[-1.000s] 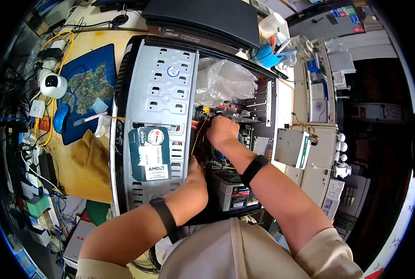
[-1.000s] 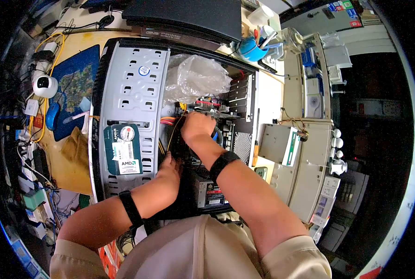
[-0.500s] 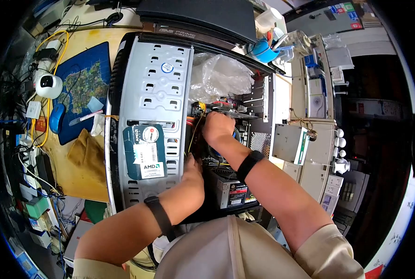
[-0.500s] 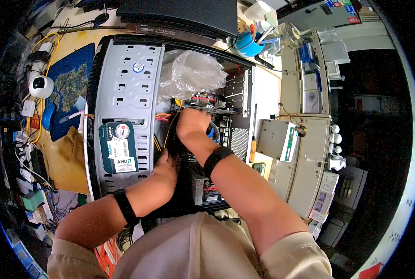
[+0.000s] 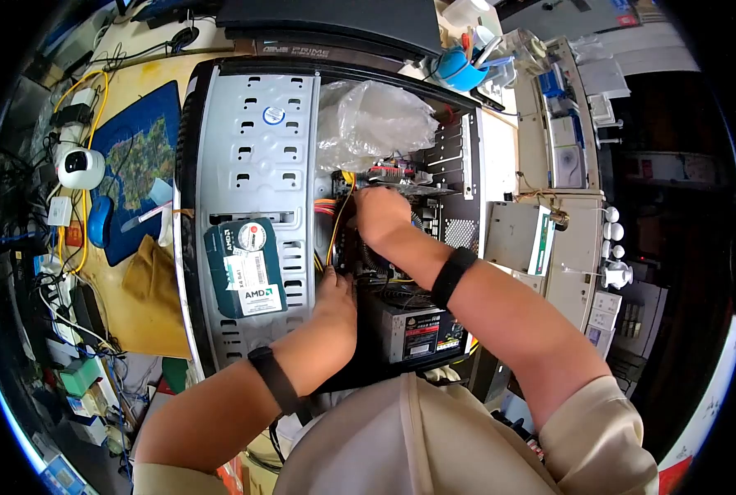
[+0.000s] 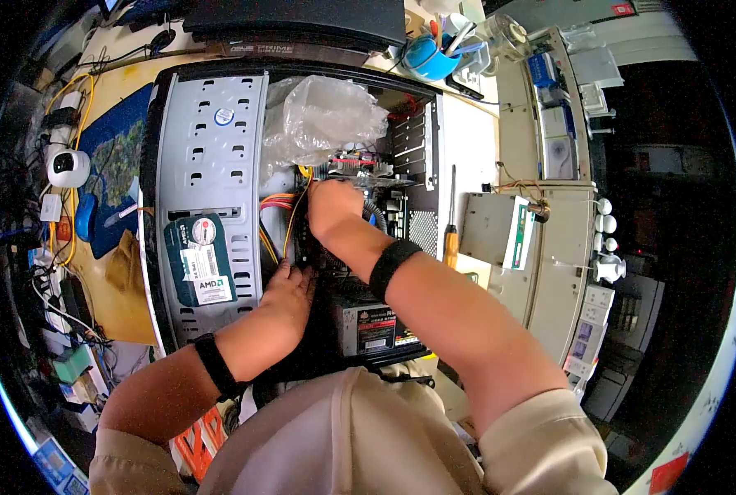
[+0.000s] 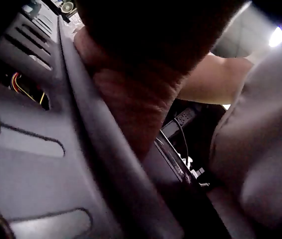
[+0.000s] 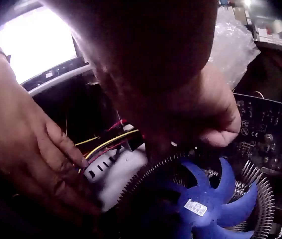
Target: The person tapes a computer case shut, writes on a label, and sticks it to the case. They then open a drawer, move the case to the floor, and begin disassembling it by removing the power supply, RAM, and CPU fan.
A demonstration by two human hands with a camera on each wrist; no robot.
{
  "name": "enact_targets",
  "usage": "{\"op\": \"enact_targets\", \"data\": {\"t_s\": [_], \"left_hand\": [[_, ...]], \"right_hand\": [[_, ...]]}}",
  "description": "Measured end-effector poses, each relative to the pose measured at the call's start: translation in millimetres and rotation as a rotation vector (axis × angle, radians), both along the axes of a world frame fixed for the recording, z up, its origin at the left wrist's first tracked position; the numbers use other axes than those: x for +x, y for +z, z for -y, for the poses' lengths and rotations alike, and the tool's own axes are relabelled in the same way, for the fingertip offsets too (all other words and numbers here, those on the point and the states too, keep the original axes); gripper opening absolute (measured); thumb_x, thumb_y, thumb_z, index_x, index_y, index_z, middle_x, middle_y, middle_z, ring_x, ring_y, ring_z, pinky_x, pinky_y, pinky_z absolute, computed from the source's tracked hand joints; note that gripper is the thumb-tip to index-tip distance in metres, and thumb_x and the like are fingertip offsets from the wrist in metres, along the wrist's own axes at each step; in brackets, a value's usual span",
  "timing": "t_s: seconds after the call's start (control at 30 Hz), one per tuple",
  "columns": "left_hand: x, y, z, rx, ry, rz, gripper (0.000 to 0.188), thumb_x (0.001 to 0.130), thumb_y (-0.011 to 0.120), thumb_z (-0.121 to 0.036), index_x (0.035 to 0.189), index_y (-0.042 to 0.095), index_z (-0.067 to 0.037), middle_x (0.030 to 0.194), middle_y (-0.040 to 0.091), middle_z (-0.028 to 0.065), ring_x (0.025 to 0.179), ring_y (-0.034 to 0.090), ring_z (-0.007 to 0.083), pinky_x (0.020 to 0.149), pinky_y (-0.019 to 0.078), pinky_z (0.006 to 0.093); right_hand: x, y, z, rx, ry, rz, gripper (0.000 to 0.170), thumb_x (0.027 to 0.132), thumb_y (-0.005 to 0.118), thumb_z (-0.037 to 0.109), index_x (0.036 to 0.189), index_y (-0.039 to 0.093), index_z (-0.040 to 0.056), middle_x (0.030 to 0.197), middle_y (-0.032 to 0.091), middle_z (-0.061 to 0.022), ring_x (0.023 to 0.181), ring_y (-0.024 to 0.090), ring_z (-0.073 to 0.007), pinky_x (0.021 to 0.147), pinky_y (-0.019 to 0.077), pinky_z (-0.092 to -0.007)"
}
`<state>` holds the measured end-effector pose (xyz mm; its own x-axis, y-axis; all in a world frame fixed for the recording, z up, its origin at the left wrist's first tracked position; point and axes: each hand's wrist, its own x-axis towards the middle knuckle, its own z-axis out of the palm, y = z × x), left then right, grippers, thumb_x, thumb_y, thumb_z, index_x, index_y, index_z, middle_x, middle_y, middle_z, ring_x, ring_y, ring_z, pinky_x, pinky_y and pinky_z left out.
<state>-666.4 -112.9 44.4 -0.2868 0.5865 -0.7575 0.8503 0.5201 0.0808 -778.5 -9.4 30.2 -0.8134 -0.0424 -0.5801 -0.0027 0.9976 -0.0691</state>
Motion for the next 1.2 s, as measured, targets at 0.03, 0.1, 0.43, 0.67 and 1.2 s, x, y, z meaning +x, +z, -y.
{"op": "enact_targets", "data": {"t_s": [0.03, 0.1, 0.43, 0.67, 1.2], "left_hand": [[3.3, 2.1, 0.6, 0.019, 0.023, -0.043, 0.050, 0.089, 0.040, -0.020, 0.136, 0.038, -0.007, 0.145, 0.029, 0.0118, 0.124, 0.037, 0.0289, 0.107, 0.0157, 0.0476], [4.7, 4.1, 0.4, 0.045, 0.050, -0.073, 0.050, 0.089, 0.040, -0.020, 0.136, 0.038, -0.006, 0.144, 0.030, 0.0117, 0.123, 0.038, 0.0290, 0.107, 0.0169, 0.0465], [-10.4, -3.7, -4.9, -0.048, -0.062, 0.039, 0.054, 0.088, 0.041, -0.020, 0.139, 0.032, -0.006, 0.142, 0.036, 0.0063, 0.119, 0.044, 0.0221, 0.100, 0.0254, 0.0434], [1.5, -34.3, -12.9, -0.092, -0.052, 0.008, 0.057, 0.089, 0.040, -0.022, 0.142, 0.024, -0.006, 0.144, 0.033, 0.0038, 0.120, 0.043, 0.0201, 0.097, 0.0272, 0.0420], [8.6, -50.9, -16.1, -0.139, -0.159, -0.020, 0.055, 0.091, 0.035, -0.027, 0.144, 0.023, -0.014, 0.151, 0.018, -0.0027, 0.132, 0.026, 0.0139, 0.096, 0.0288, 0.0399]], "right_hand": [[-0.3, 1.4, -1.9, -0.008, 0.026, 0.009, 0.028, 0.074, 0.067, 0.027, 0.092, 0.066, 0.0053, 0.094, 0.065, -0.0162, 0.091, 0.062, -0.0319, 0.080, 0.0495, -0.0385], [-0.5, 3.3, -4.6, -0.024, 0.084, 0.028, 0.028, 0.075, 0.067, 0.026, 0.093, 0.064, 0.0041, 0.095, 0.065, -0.0172, 0.090, 0.062, -0.0326, 0.079, 0.0500, -0.0384], [-4.8, -11.1, -19.3, -0.286, 0.935, -0.206, 0.021, 0.079, 0.051, 0.018, 0.082, 0.065, 0.0024, 0.089, 0.062, -0.0140, 0.086, 0.060, -0.0305, 0.076, 0.0491, -0.0398], [-28.0, -8.7, 1.0, -0.102, 1.188, 0.063, 0.021, 0.080, 0.053, 0.021, 0.075, 0.070, 0.0083, 0.083, 0.068, -0.0107, 0.080, 0.064, -0.0289, 0.070, 0.0514, -0.0395], [-39.1, -50.3, 25.8, 0.032, 1.477, 0.245, 0.020, 0.081, 0.052, 0.015, 0.084, 0.070, 0.0074, 0.089, 0.068, -0.0111, 0.083, 0.065, -0.0306, 0.069, 0.0522, -0.0404]]}}
